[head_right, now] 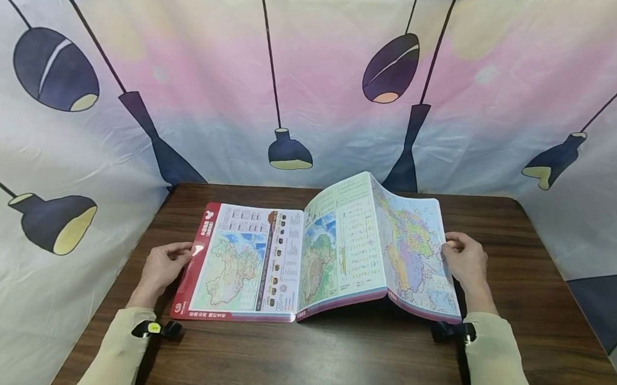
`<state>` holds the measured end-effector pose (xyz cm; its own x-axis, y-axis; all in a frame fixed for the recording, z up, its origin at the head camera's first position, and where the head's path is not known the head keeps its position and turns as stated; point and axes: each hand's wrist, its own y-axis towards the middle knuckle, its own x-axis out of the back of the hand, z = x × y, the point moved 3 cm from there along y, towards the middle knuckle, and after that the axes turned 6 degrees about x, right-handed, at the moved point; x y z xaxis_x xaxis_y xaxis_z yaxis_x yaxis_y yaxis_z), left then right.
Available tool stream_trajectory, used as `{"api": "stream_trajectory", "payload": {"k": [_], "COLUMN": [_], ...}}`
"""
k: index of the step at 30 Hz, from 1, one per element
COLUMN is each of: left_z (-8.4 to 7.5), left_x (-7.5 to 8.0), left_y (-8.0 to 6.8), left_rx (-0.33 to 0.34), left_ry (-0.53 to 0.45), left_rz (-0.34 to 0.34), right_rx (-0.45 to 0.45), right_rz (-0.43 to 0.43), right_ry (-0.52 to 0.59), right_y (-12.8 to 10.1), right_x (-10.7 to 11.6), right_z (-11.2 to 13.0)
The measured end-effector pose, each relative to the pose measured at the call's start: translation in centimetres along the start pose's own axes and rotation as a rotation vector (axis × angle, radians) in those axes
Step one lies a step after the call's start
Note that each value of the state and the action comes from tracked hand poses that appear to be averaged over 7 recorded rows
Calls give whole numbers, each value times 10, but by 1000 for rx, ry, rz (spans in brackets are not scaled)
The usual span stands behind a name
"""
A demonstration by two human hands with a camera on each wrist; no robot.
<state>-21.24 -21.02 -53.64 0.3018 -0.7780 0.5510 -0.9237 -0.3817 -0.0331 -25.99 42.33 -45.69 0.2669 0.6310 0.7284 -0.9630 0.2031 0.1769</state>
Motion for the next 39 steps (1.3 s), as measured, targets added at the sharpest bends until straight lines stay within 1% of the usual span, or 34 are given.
{"api": "stream_trajectory", "payload": {"k": [5,11,19,23,39], "left_z": [0,2,0,1,5], "left_x": [1,0,0,0,-3], "left_y": [1,3,4,4,3], "left_rx": [-2,20,22,22,25], "left_ry": [2,-1,4,8,1], "left_rz": [-1,8,-3,-10,-6], "right_rx": [3,-9,-13,-13,-35], "right_rz": [-10,-14,1,-6,12], "right_ry": [-4,-9,-6,-14,-30], "right_y": [1,1,1,1,0], "right_x": [1,2,5,7,9], "right_z": [-3,-5,-5,-6,-19]}}
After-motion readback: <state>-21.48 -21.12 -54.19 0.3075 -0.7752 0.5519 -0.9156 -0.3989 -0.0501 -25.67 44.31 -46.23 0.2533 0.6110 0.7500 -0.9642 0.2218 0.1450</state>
